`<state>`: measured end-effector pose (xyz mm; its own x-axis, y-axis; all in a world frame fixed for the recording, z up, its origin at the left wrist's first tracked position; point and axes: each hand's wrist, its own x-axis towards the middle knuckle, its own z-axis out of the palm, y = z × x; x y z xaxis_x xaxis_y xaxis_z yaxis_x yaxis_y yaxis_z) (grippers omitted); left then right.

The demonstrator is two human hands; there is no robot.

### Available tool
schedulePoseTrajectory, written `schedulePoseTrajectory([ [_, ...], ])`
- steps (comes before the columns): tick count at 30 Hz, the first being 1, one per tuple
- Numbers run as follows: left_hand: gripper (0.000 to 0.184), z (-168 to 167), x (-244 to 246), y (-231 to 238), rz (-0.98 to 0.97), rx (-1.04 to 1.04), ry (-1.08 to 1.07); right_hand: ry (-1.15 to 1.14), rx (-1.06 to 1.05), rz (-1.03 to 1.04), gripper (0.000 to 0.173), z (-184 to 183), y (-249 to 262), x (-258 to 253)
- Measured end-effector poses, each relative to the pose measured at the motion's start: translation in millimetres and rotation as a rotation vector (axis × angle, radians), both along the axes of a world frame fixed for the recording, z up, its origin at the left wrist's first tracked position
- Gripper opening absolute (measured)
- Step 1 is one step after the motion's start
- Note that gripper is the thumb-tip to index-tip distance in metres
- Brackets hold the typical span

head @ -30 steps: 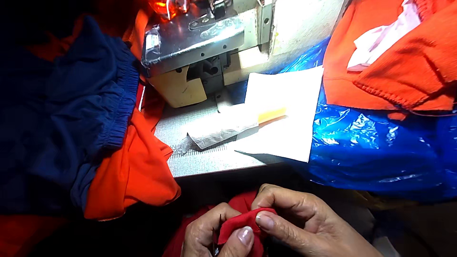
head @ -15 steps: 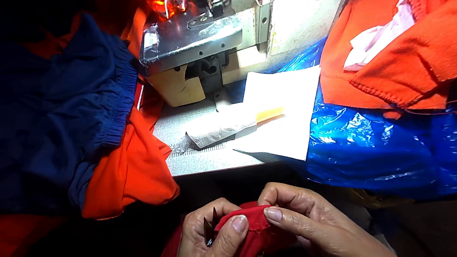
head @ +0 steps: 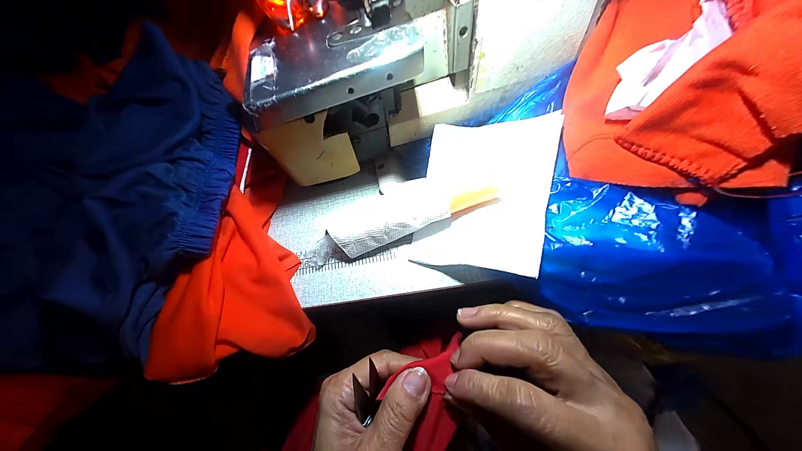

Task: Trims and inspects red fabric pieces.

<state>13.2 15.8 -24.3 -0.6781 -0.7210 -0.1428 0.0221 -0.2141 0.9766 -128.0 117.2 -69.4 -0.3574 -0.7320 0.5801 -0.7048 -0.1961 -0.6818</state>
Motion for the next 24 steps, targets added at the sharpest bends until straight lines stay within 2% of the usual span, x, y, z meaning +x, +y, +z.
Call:
schedulePoseTrajectory([
  [2, 0.017, -1, 1, 0, 0.015, 0.007, -0.001, -0.109, 0.006, 0.064, 0.017, 5, 2, -1],
  [4, 0.017, -2, 2, 0, 0.029, 0.006, -0.004, -0.314, -0.006, 0.118, 0.022, 9, 3, -3],
  [7, 0.016, -5, 4, -2, 0.031, -0.002, -0.005, -0.721, -0.061, 0.196, 0.016, 19, 4, -6],
  [10, 0.016, -6, 5, -2, 0.031, 0.009, 0.003, -1.197, -0.122, 0.389, 0.013, 32, 7, -10],
  [12, 0.016, -7, 8, -3, 0.04, 0.008, 0.013, -1.305, -0.108, 0.486, 0.012, 38, 10, -12],
  [14, 0.017, -6, 12, -5, 0.072, -0.003, 0.007, -1.153, -0.026, 0.518, 0.013, 38, 17, -18],
  [16, 0.02, -5, 19, -7, 0.114, 0.005, -0.006, -0.896, 0.063, 0.514, 0.015, 33, 27, -27],
  [20, 0.022, -4, 34, -11, 0.134, 0.027, -0.034, -0.453, 0.29, 0.418, 0.022, 16, 62, -46],
  [22, 0.023, -6, 40, -10, 0.091, 0.007, -0.062, -0.326, 0.399, 0.395, 0.023, 11, 82, -53],
  [24, 0.024, -8, 44, -8, 0.09, 0.007, -0.078, -0.311, 0.471, 0.371, 0.022, 11, 98, -55],
])
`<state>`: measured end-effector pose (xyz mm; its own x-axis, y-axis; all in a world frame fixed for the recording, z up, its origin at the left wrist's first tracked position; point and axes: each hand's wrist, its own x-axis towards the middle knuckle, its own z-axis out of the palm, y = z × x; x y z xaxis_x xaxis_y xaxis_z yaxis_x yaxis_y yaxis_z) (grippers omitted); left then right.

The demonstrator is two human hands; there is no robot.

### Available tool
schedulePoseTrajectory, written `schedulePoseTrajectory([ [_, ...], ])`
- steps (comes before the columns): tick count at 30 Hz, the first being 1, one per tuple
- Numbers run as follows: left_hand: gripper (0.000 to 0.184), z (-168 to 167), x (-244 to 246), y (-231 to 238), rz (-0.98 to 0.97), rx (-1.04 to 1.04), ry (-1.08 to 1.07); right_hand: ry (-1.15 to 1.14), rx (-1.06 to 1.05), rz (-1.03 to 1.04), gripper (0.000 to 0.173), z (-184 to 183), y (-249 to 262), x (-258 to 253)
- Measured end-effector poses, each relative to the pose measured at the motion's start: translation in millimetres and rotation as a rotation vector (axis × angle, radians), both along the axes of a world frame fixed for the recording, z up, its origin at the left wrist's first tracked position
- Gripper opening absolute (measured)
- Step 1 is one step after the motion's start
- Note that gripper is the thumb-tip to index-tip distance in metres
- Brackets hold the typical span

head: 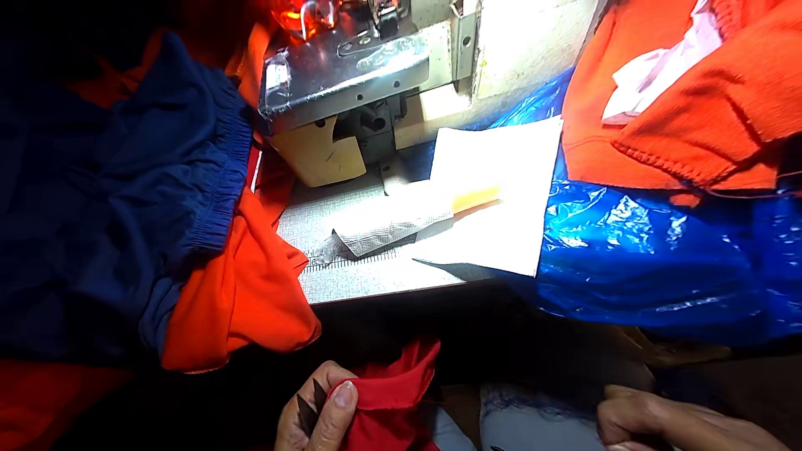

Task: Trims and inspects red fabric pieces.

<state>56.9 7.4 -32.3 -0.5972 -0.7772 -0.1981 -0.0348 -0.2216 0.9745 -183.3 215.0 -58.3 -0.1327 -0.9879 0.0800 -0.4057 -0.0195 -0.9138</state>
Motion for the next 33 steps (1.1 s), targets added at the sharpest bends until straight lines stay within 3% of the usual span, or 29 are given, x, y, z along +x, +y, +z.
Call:
schedulePoseTrajectory([
  [5, 0.021, -3, 2, 3, 0.015, 0.071, 0.056, -0.156, 0.013, -0.108, 0.02, 4, 1, 9],
  [10, 0.018, 6, 3, 6, -0.05, 0.027, 0.069, -0.215, -0.168, -0.105, 0.037, 0, -49, 32],
  [13, 0.017, 9, 3, 8, -0.077, 0.032, 0.086, -0.332, -0.165, -0.024, 0.043, 0, -83, 48],
  [17, 0.015, 13, 3, 8, -0.1, -0.025, 0.09, -0.536, -0.015, 0.148, 0.02, 6, -107, 52],
  [20, 0.015, 8, 5, 5, -0.08, -0.105, 0.076, -0.554, 0.067, 0.157, 0.007, 9, -110, 43],
  [25, 0.021, 2, -4, 7, -0.204, -0.223, 0.077, -0.513, 0.141, 0.236, 0.01, 14, -117, 32],
  [29, 0.019, -8, -5, -1, -0.01, -0.333, 0.016, -0.522, 0.05, 0.275, 0.009, 23, -120, 25],
  [33, 0.016, -16, -9, -3, 0.035, -0.293, 0.066, -0.735, 0.205, 0.239, 0.016, 15, -118, 19],
])
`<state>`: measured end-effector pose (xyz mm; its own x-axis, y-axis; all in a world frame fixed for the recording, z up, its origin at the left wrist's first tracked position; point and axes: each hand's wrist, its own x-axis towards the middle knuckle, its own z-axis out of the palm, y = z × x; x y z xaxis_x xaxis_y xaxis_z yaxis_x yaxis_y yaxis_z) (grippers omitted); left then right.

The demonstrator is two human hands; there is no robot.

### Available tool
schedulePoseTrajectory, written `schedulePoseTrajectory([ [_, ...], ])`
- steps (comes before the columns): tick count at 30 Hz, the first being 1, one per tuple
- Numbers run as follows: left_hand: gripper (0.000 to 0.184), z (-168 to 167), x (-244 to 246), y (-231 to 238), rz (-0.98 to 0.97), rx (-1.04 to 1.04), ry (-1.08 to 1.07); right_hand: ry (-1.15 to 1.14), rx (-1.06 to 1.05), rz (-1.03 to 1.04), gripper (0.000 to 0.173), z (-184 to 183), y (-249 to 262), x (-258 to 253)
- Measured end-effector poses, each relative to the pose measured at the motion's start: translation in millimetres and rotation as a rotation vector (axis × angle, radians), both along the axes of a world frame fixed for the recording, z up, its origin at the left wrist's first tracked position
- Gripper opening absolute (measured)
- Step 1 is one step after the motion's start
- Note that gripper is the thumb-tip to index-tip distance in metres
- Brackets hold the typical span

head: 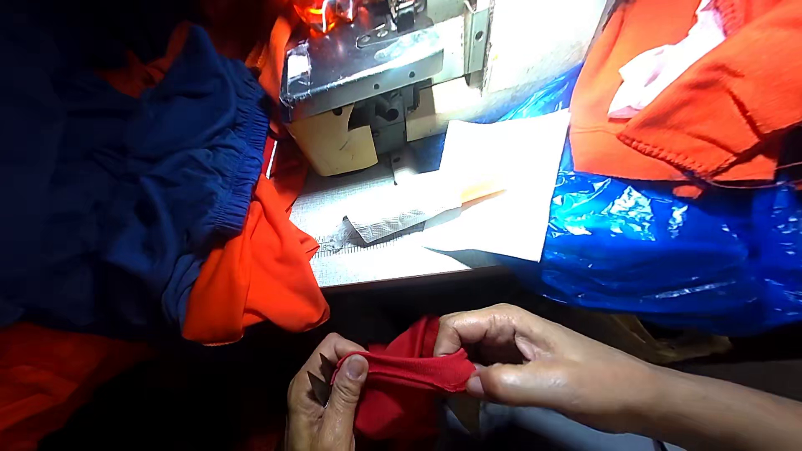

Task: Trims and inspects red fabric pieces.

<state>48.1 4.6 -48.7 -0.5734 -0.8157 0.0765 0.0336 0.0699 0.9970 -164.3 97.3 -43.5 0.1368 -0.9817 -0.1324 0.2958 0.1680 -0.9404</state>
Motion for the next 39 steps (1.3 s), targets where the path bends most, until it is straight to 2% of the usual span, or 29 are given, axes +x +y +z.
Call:
schedulePoseTrajectory([
  [2, 0.02, 0, 2, -5, -0.118, 0.054, 0.009, -0.128, 0.071, -0.03, 0.015, -4, 1, 1],
  [6, 0.055, 6, -3, -13, -0.337, 0.137, -0.028, -0.132, 0.045, -0.051, 0.014, -5, 2, 8],
  [7, 0.054, 9, -8, -11, -0.347, 0.141, -0.059, -0.108, -0.001, -0.053, 0.013, -5, 2, 9],
  [10, 0.022, 13, -18, -5, -0.393, 0.178, -0.083, 0.03, -0.077, -0.103, 0.011, -5, 3, 9],
  [11, 0.017, 14, -19, -4, -0.402, 0.198, -0.075, 0.092, -0.09, -0.144, 0.01, -5, 3, 7],
  [13, 0.011, 15, -19, -3, -0.388, 0.249, -0.043, 0.264, -0.151, -0.264, 0.006, -9, 7, 4],
  [16, 0.007, 16, -15, -3, -0.328, 0.33, 0.012, 0.685, -0.311, -0.377, 0.023, -15, 15, 0],
  [18, 0.009, 16, -12, -3, -0.279, 0.355, 0.023, 0.843, -0.353, -0.359, 0.026, -19, 22, -3],
  [20, 0.009, 15, -10, -4, -0.255, 0.336, 0.033, 0.738, -0.334, -0.258, 0.021, -21, 29, -8],
  [24, 0.012, 13, -6, -5, -0.256, 0.299, 0.067, 0.182, -0.281, -0.028, 0.025, -7, 39, -22],
  [26, 0.013, 12, -3, -6, -0.263, 0.29, 0.058, -0.017, -0.256, -0.042, 0.024, 0, 46, -29],
  [28, 0.012, 11, 0, -7, -0.273, 0.281, 0.047, -0.151, -0.223, -0.147, 0.021, 5, 56, -35],
  [30, 0.012, 8, 2, -7, -0.286, 0.273, 0.044, -0.075, -0.169, -0.329, 0.015, 7, 60, -34],
  [31, 0.012, 8, 3, -6, -0.297, 0.272, 0.05, 0.077, -0.148, -0.387, 0.012, 6, 59, -30],
  [32, 0.012, 7, 2, -6, -0.31, 0.271, 0.059, 0.239, -0.143, -0.398, 0.018, 2, 57, -25],
  [35, 0.01, 10, -1, -4, -0.352, 0.245, 0.072, 0.505, -0.16, -0.27, 0.043, -11, 48, 6],
  [36, 0.009, 12, -2, -4, -0.361, 0.227, 0.064, 0.554, -0.192, -0.19, 0.041, -14, 45, 14],
  [37, 0.008, 14, -2, -4, -0.358, 0.208, 0.054, 0.562, -0.236, -0.116, 0.03, -17, 42, 19],
  [38, 0.007, 15, -1, -4, -0.348, 0.189, 0.042, 0.514, -0.272, -0.05, 0.023, -18, 39, 20],
  [39, 0.007, 15, 0, -5, -0.34, 0.17, 0.03, 0.424, -0.299, -0.006, 0.024, -16, 38, 16],
])
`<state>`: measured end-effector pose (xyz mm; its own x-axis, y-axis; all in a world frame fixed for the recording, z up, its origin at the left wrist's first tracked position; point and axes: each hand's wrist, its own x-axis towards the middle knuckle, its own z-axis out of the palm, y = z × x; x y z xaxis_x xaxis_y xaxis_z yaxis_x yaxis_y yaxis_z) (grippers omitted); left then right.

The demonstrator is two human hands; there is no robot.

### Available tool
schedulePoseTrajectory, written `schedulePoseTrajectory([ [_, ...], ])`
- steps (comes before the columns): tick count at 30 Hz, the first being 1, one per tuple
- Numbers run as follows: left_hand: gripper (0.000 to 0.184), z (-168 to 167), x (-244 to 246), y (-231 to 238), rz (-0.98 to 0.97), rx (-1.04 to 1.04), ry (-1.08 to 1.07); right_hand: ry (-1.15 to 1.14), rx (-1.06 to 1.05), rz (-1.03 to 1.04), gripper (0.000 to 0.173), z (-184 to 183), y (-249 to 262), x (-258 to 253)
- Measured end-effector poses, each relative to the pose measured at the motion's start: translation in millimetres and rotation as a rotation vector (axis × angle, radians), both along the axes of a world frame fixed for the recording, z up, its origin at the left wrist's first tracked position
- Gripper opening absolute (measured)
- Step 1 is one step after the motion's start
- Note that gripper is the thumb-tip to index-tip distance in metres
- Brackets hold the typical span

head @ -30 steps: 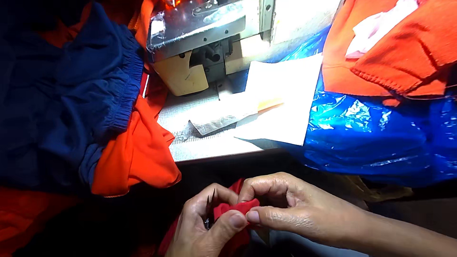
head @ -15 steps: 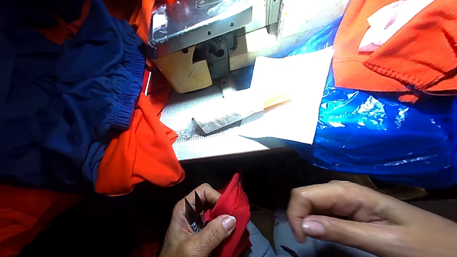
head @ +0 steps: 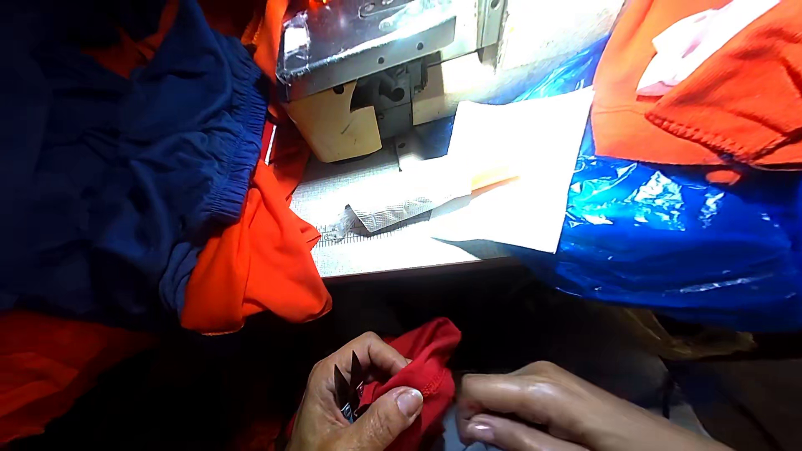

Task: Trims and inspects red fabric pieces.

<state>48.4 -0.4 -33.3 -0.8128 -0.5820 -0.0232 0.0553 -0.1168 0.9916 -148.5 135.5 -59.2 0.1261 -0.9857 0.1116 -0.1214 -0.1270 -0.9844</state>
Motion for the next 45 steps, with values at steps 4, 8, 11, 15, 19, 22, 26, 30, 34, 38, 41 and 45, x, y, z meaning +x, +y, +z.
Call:
schedulePoseTrajectory([
  [4, 0.009, -4, 7, -3, -0.021, 0.016, 0.009, -0.413, 0.099, 0.039, 0.029, 12, 8, -28],
  [8, 0.007, -5, -1, 1, -0.027, 0.036, 0.012, -0.403, 0.088, -0.191, 0.024, 9, 13, -20],
  [11, 0.008, -3, -5, 3, -0.005, 0.038, 0.008, -0.241, 0.005, -0.326, 0.032, 0, 8, -2],
  [15, 0.008, 2, -5, 2, 0.01, -0.008, -0.01, -0.217, 0.022, -0.23, 0.044, 1, -9, 10],
  [19, 0.007, 7, -11, 1, 0.069, -0.106, -0.024, -0.382, 0.103, -0.136, 0.019, -2, -21, 14],
  [22, 0.009, 7, -13, 0, 0.132, -0.189, -0.062, -0.612, 0.18, -0.157, 0.012, -3, -17, 10],
  [26, 0.016, 7, -15, -5, 0.254, -0.607, -0.328, -0.714, 0.228, -0.248, 0.011, -1, -11, 7],
  [30, 0.034, 19, -9, -5, 0.288, -0.928, -0.573, -0.703, 0.203, -0.355, 0.017, 2, -11, 7],
  [34, 0.032, 42, -8, 9, 0.17, -0.809, -0.497, -0.647, 0.144, -0.397, 0.019, 2, -13, 10],
  [38, 0.035, 52, -17, 26, 0.052, -0.761, -0.451, -0.527, 0.15, -0.467, 0.017, 10, -14, 12],
  [41, 0.037, 52, -21, 30, 0.017, -0.816, -0.479, -0.452, 0.169, -0.533, 0.016, 16, -14, 14],
  [45, 0.033, 50, -22, 30, 0.017, -0.848, -0.481, -0.39, 0.049, -0.514, 0.021, 3, -13, 13],
])
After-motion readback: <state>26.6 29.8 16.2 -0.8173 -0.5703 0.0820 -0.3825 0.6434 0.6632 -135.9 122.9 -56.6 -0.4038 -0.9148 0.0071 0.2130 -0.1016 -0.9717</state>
